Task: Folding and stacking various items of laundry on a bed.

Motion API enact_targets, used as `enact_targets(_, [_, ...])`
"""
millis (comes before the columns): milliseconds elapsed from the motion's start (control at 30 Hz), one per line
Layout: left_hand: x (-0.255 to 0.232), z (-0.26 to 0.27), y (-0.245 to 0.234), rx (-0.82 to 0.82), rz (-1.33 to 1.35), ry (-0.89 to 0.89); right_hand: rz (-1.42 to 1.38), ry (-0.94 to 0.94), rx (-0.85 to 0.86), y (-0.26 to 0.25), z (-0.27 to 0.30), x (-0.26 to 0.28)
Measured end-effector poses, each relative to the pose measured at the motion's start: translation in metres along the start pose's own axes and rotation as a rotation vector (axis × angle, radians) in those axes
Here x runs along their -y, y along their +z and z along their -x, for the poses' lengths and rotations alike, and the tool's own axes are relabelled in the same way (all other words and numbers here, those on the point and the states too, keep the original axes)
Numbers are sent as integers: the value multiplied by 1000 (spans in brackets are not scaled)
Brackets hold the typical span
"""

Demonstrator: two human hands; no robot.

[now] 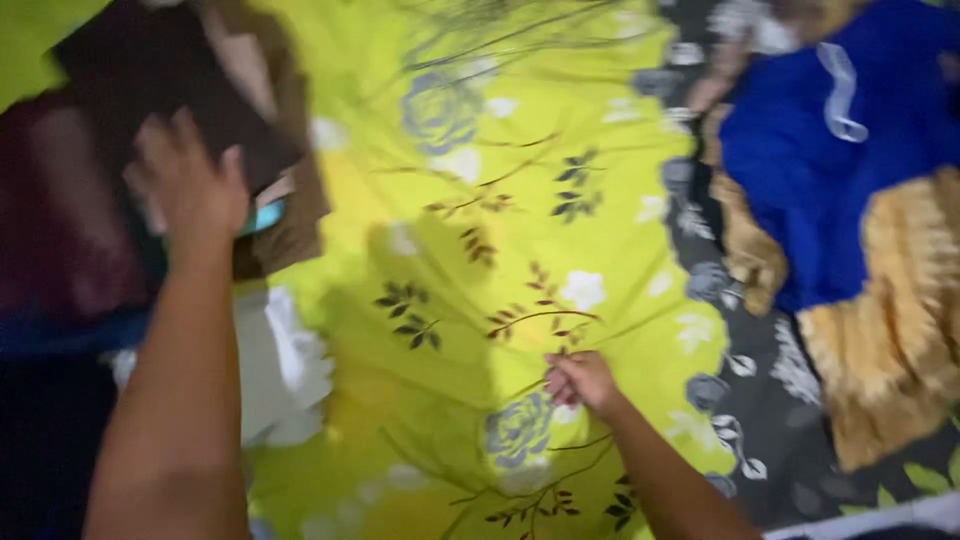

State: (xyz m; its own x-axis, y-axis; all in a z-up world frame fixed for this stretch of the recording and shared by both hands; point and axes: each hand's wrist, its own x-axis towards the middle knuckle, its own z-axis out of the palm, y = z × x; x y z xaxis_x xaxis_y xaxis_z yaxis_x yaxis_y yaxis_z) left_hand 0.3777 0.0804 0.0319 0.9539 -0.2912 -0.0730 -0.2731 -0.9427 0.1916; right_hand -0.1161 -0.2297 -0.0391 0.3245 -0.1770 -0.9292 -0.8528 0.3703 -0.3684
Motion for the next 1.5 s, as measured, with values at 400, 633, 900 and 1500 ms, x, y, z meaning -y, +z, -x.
enact_targets(400, [-392, 320, 161, 149, 710, 468, -55, -465, 149, -10, -99, -104])
enact_targets(633, [-545, 324, 177, 348, 848, 357, 286, -758, -70, -183, -10, -85])
enact_targets(900, [-675, 138, 230, -142, 511, 289, 538, -575, -134, -369, 126, -107])
enact_targets(1500, [-694, 222, 194, 57, 973, 313, 355, -613, -499, -399, 113, -7])
